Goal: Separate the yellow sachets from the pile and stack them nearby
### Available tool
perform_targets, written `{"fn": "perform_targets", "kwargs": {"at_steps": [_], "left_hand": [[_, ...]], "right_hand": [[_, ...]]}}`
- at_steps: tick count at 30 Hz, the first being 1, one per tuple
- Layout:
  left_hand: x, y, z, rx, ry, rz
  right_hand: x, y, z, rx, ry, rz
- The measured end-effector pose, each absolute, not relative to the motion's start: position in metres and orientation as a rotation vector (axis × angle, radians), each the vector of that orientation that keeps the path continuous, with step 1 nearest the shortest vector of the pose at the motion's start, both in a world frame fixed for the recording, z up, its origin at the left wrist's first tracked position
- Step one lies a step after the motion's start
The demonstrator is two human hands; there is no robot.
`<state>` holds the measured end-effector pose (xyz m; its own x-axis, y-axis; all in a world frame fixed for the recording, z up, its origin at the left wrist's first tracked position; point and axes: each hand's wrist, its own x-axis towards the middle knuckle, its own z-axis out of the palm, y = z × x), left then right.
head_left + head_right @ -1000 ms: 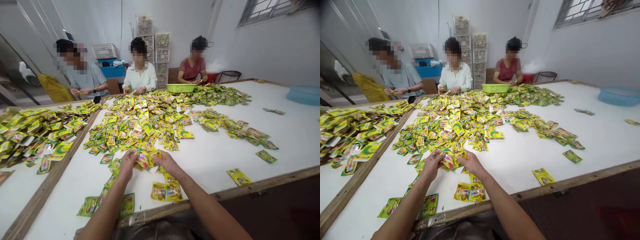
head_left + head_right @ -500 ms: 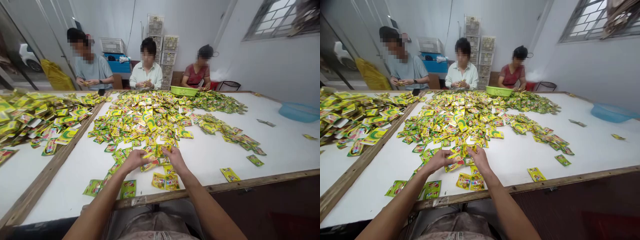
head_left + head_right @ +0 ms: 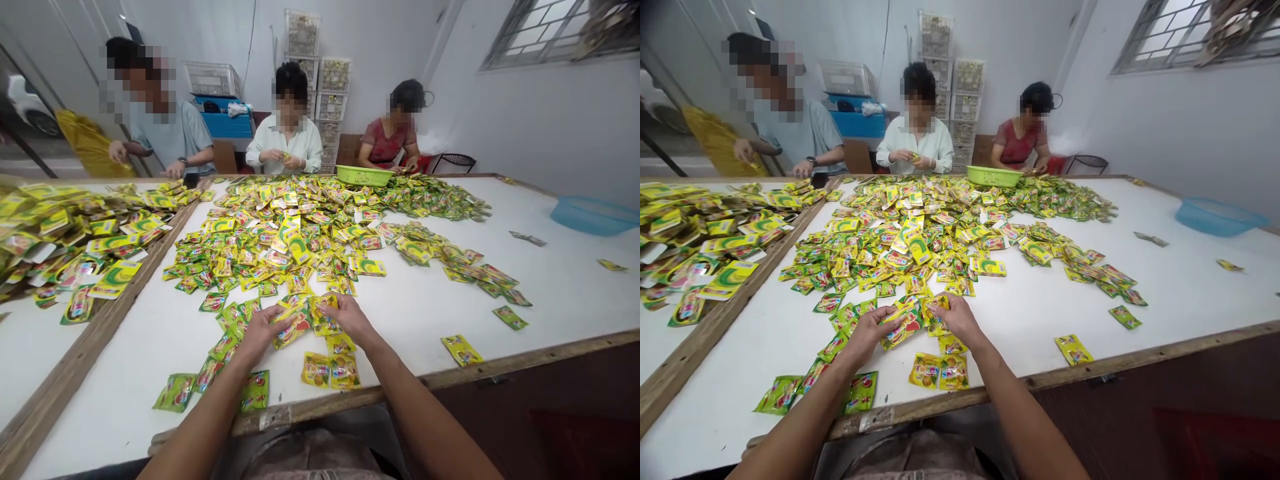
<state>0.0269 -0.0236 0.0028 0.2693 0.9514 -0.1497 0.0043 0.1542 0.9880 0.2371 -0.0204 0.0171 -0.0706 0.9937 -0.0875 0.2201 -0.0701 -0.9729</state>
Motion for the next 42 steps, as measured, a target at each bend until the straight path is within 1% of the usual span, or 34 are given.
{"fn": "perform_targets", "kwargs": {"at_steps": [4, 8, 10, 17, 24, 27, 32, 36, 39, 42], "left_hand": [[0.027, -0.021, 0.004, 1.225, 1.085, 0.892], [0.028, -0.019, 0.004, 1.203, 1.103, 0.899], [0.028, -0.018, 0.002, 1.192, 1.113, 0.914], [0.029, -0.019, 0.003, 1.291, 1.152, 0.905], [0.029, -0.021, 0.008, 1.368, 1.159, 0.845], [0.028, -0.021, 0.008, 1.302, 1.156, 0.826], [0.027, -0.020, 0.006, 1.106, 1.139, 0.862], [0.028, -0.019, 0.003, 1.115, 1.115, 0.859], [0.027, -0.019, 0.002, 1.089, 1.118, 0.885], [0.028, -0.019, 0.002, 1.034, 1.131, 0.908]], "right_hand": [[0.237, -0.017, 0.018, -1.429, -1.345, 1.242], [0.236, -0.016, 0.022, -1.502, -1.484, 1.082], [0.237, -0.014, 0.025, -1.502, -1.540, 1.054], [0.238, -0.008, 0.034, -1.412, -1.754, 1.143], [0.227, 0.001, 0.034, -1.621, -1.790, 1.012], [0.224, -0.001, 0.034, -1.540, -1.729, 1.081], [0.226, -0.013, 0.037, -1.307, -1.543, 1.371], [0.221, -0.018, 0.036, -1.378, -1.482, 1.311], [0.214, -0.020, 0.034, -1.382, -1.524, 1.356], [0.210, -0.022, 0.033, -1.392, -1.429, 1.347]]}}
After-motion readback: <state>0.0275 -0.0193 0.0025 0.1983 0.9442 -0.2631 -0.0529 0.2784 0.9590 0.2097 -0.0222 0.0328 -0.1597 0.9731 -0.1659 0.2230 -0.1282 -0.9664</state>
